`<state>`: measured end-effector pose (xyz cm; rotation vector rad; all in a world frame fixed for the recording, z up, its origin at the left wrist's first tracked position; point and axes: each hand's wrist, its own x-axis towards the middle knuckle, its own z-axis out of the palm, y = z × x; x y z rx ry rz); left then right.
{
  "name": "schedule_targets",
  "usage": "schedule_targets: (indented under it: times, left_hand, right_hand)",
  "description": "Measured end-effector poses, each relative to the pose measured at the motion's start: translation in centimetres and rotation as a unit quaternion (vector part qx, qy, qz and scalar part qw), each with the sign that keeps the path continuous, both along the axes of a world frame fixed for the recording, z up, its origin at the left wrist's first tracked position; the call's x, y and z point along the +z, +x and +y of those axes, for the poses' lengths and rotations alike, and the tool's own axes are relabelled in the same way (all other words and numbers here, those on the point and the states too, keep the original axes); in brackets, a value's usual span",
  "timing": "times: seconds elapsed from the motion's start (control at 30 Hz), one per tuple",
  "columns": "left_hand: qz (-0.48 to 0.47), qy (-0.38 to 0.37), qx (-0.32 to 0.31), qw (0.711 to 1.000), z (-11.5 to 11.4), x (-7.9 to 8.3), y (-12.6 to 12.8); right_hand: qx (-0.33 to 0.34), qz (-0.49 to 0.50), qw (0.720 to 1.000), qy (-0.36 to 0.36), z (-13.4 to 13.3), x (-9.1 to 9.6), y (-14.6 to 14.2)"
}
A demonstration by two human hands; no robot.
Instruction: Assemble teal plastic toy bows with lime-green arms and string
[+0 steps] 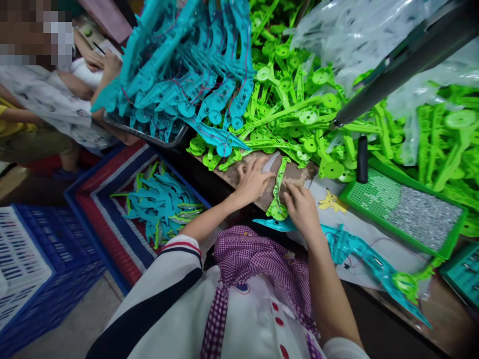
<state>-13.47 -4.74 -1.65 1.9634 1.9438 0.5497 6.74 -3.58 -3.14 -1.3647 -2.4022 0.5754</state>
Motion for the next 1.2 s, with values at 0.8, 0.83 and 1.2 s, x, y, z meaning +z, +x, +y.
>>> schedule_targets:
  times: [0.8, 0.83, 1.2]
  left_hand:
    - [-0.088, 0.041, 0.022, 0.995, 0.3, 0.1, -2.5]
    - [-0.099, 0.046, 0.023, 0.994, 0.1, 0.1, -2.9]
    - [-0.016, -0.109, 0.047, 0.993, 0.5, 1.3, -1.2]
  right_hand:
    - [0.013, -0.028, 0.999, -0.017, 0.6, -0.3, -0.1]
    - [0.016, -0.017, 1.0, -0.02, 0.6, -0.2, 0.0]
    - [0.035, -0.023, 0.999, -0.012, 0.1, -0.1, 0.0]
